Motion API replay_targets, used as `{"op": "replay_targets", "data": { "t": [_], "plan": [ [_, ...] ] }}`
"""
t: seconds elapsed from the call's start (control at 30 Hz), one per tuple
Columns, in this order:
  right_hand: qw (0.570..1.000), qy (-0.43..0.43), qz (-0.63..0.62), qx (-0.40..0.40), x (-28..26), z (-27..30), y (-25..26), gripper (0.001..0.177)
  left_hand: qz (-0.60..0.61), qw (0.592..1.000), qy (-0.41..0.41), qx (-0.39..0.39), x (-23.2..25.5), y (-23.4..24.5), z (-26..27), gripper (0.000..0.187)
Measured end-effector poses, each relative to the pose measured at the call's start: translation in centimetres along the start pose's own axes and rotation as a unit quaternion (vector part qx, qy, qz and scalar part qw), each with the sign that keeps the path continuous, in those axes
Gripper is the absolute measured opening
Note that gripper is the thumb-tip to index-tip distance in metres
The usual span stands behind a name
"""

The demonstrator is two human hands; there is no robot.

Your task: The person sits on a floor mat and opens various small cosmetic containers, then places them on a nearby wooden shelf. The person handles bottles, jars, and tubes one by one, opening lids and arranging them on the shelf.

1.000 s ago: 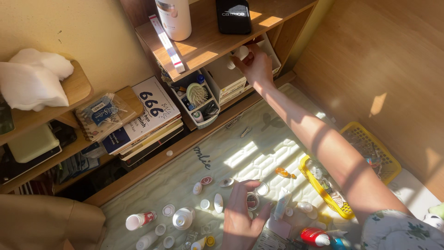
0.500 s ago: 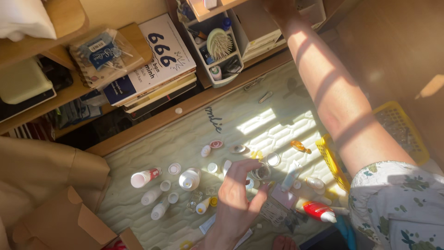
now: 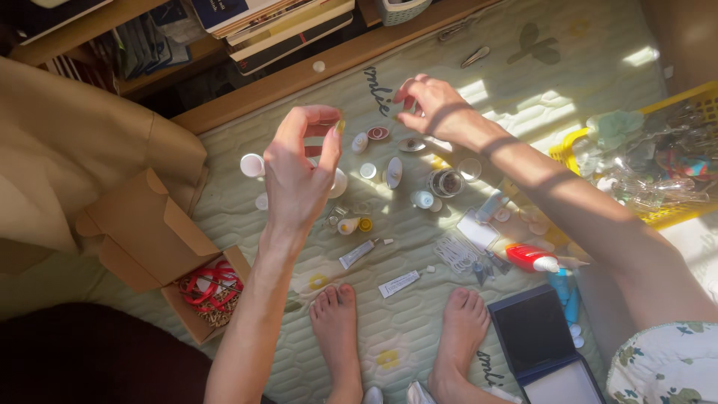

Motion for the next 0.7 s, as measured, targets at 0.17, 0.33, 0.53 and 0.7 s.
{"op": "replay_targets", "data": {
  "t": [0.17, 0.33, 0.53, 0.7],
  "plan": [
    [0.997, -0.005, 0.072, -0.033, -3.4, -0.5, -4.3, 0.043, -0.195, 0.980, -0.046, 0.002, -3.9, -2.5, -0.1, 0.036],
    [0.998, -0.047, 0.030, -0.015, -2.4, -1.2, -4.4, 0.030, -0.436, 0.887, 0.058, -0.143, -9.7, -8.8, -4.9, 0.070],
    [0.997, -0.020, -0.009, 0.075, -1.7, 0.9, -1.4, 0.024, -0.477, 0.840, 0.125, -0.227, -16.6, -15.1, -7.2, 0.079],
    [0.990, -0.065, -0.057, 0.115, -3.4, 3.5, 0.6, 0.024, -0.487, 0.855, 0.049, -0.175, -20.3, -16.2, -7.2, 0.045]
  ]
}}
Point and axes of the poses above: each hand's wrist, its own z-axis away from the middle knuckle, its own y-axis out of the back of the hand, x = y × z, the point moved 1 cm from there along -z, towards the middle knuckle, and after that the axes turned 2 degrees about -z, right-handed, at the moved point
